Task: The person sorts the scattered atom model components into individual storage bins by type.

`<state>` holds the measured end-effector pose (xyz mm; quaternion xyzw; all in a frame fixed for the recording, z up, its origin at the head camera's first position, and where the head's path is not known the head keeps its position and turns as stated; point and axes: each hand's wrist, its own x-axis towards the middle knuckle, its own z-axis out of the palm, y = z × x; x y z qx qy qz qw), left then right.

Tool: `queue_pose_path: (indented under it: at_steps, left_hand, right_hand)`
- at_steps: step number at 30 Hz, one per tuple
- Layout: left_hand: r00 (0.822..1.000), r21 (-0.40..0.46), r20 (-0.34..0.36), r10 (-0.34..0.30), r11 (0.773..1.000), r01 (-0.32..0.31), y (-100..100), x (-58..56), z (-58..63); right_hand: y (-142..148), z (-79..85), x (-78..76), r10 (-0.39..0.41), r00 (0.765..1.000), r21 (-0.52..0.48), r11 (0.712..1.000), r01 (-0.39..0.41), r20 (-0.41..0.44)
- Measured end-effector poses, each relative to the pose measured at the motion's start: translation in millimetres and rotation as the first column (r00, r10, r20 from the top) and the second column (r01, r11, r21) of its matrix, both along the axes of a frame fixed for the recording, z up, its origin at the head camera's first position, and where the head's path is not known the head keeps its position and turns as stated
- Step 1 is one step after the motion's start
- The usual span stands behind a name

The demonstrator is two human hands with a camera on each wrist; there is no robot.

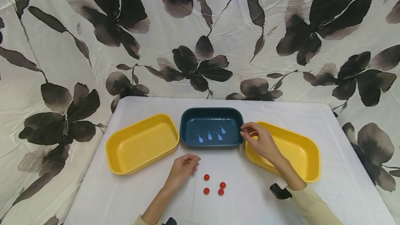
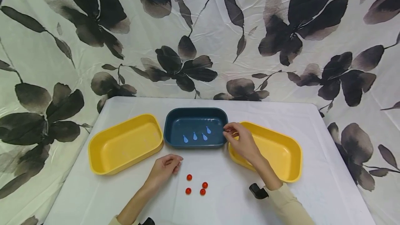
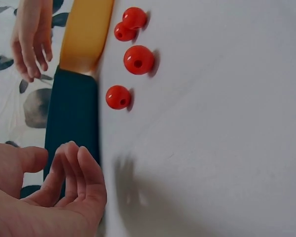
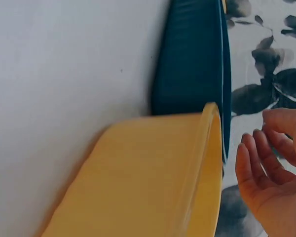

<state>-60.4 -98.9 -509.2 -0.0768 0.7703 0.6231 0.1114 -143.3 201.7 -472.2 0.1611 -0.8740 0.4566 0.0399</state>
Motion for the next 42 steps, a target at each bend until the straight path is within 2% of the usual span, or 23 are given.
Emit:
queue_pose_path:
  at_steps: [5, 10, 19, 23, 30, 34, 42]
  left_hand:
    - [0.999, -0.037, -0.017, -0.039, 0.999, 0.038, 3.7, 3.7, -6.1]
    - [0.997, -0.118, -0.007, -0.073, 0.99, 0.071, 9.7, 5.9, -11.4]
    - [0.991, -0.189, -0.09, -0.095, 0.979, 0.077, 20.3, 13.1, -21.6]
    - [0.991, -0.22, -0.094, -0.093, 0.973, 0.07, 24.5, 15.3, -22.7]
    - [0.985, -0.267, -0.117, -0.126, 0.959, 0.091, 29.9, 19.5, -21.4]
    - [0.984, -0.279, -0.107, -0.144, 0.954, 0.11, 33.1, 21.5, -19.6]
    - [0.97, -0.299, -0.127, -0.205, 0.941, 0.16, 39.1, 23.8, -19.2]
  right_hand:
    - [14.9, 0.9, 2.5, -0.052, 0.999, 0.023, 0.998, 0.052, -0.009]
    - [30.8, 0.8, 4.5, -0.084, 0.996, 0.017, 0.996, 0.084, -0.017]
    - [54.1, -0.2, 9.0, -0.145, 0.989, 0.029, 0.989, 0.145, -0.004]
    - [64.8, -1.5, 10.3, -0.17, 0.985, 0.012, 0.985, 0.171, -0.011]
    - [83.3, 1.2, 15.0, -0.204, 0.976, -0.035, 0.979, 0.202, -0.07]
    - [94.0, 1.0, 17.4, -0.235, 0.967, -0.045, 0.972, 0.231, -0.096]
    - [111.9, -0.2, 20.9, -0.311, 0.949, 0.011, 0.95, 0.312, -0.06]
